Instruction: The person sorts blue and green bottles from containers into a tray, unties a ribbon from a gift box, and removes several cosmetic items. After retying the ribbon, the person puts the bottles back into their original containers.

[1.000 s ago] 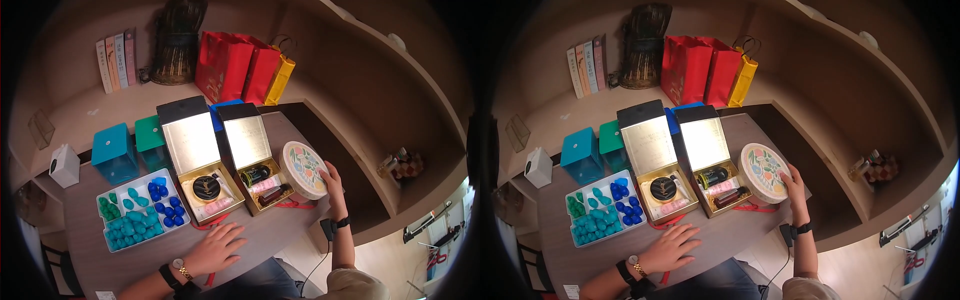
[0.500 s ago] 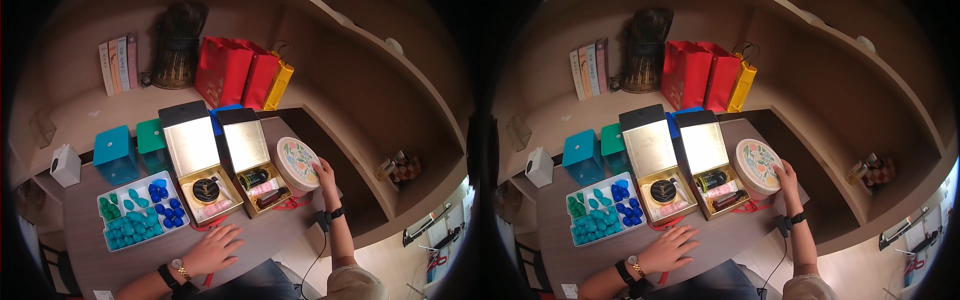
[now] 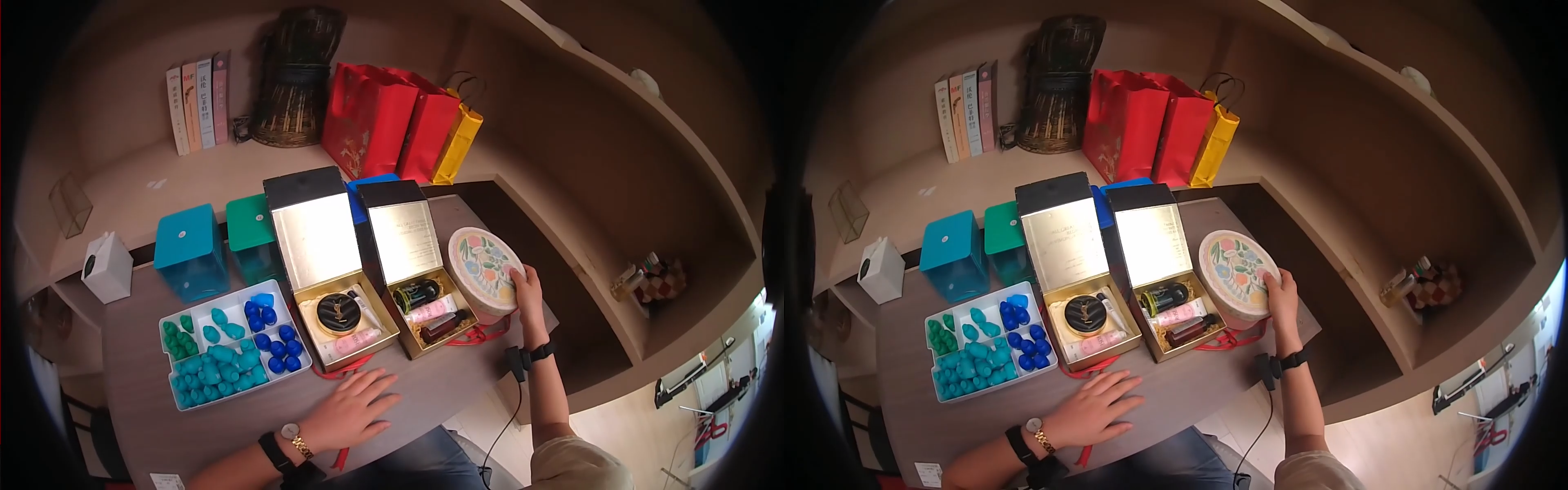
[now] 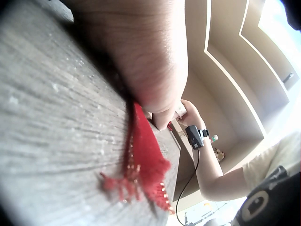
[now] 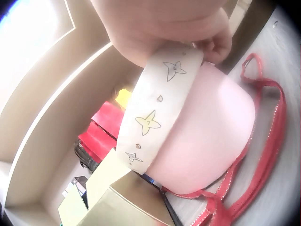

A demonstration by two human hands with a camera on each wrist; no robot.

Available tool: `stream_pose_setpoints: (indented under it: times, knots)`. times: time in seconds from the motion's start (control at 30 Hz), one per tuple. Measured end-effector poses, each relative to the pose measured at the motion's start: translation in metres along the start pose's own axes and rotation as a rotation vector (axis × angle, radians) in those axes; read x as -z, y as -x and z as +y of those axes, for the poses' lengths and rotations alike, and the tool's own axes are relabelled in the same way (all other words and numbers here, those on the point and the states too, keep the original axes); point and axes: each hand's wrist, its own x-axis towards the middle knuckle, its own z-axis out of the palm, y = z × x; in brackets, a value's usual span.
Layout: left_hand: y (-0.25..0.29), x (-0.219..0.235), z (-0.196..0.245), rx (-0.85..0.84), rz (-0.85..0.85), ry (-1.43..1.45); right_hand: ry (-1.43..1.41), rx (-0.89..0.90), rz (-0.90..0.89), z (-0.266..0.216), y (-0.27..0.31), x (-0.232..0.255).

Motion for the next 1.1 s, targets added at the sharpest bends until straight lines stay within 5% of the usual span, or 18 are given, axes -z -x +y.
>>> stream_pose_setpoints:
  times: [0.07,0.17,0.27,0.47,0.6,1.1]
  knots:
    - [-0.001,0.0,0.0,-0.001,-0.004,0.0,0.156,0.062,0.057,0.021,-0.007,-0.001]
    - [0.001,-0.001,-0.001,0.005,-0.012,-0.005,-0.205,0.037,-0.031,0.017,0.004,-0.003]
    - [0.001,-0.003,-0.003,0.009,-0.011,-0.017,0.05,0.363,0.01,0.004,0.017,-0.003]
    - [0.002,-0.005,-0.003,0.003,-0.005,0.0,0.585,0.604,-0.195,-0.045,0.055,0.003]
    - [0.002,-0.006,-0.003,0.005,0.002,0.004,0.855,0.522,-0.411,-0.059,0.062,0.011]
    - [0.003,-0.004,-0.001,0.009,0.012,-0.002,0.559,0.728,-0.203,-0.064,0.066,0.009]
